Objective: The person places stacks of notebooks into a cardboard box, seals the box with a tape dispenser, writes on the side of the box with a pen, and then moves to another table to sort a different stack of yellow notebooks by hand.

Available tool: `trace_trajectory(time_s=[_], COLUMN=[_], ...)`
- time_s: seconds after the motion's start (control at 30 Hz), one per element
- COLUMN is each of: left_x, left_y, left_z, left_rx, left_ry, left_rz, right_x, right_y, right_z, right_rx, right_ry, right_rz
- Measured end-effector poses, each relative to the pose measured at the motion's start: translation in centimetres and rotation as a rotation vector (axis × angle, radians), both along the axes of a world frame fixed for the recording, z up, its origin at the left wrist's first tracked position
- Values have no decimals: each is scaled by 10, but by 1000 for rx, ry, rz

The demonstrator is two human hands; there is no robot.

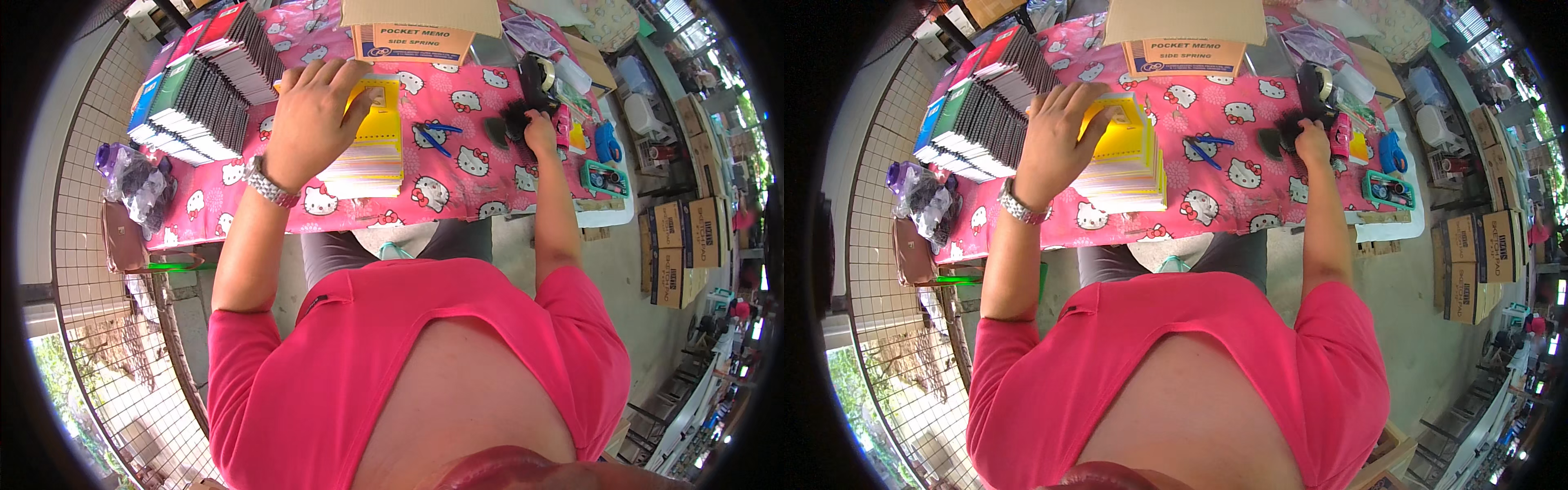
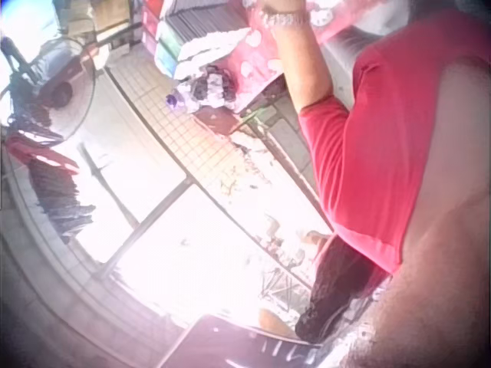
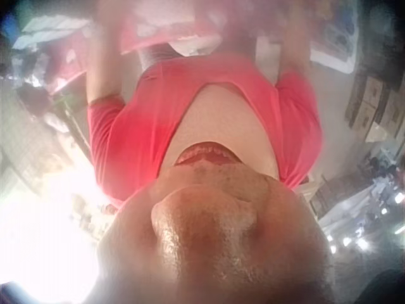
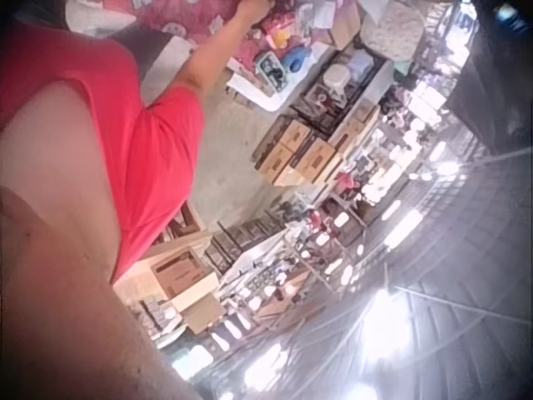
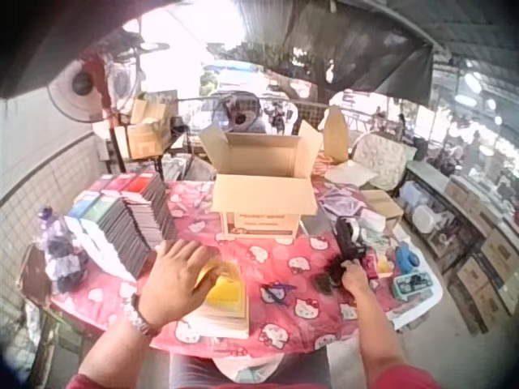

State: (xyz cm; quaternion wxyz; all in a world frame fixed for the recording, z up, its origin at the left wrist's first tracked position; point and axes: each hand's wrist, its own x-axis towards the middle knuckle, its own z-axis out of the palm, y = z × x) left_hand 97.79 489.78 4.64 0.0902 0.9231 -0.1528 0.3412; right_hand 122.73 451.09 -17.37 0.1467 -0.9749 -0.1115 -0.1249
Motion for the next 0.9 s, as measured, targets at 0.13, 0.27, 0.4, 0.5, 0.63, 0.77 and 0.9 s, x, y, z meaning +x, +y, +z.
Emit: trace_trajectory(time_s=[0.13, 0.27, 0.4, 0.5, 0.63, 0.77, 0.9], left_x=[10, 2, 2, 5, 7, 5, 0], left_y=[-5, -7, -14, -12, -8, -9, -13], left_z=[-4, -9, -6, -4, -4, -3, -3], left_rx=[-10, 0, -24, -52, -44, -50, -47], left_ry=[-11, -2, -18, -20, 10, 32, -9], left_rz=[57, 145, 141, 113, 96, 104, 142], right_x=[-7, -101, -141, -145, -145, -147, -152], right_y=[28, 132, 172, 177, 184, 193, 188], right_z=[45, 155, 196, 204, 204, 202, 203], right_rx=[400, 814, 805, 720, 677, 720, 720], right_ry=[-78, 64, -196, -160, -266, -303, -193], right_rz=[47, 368, 819, 868, 865, 915, 841])
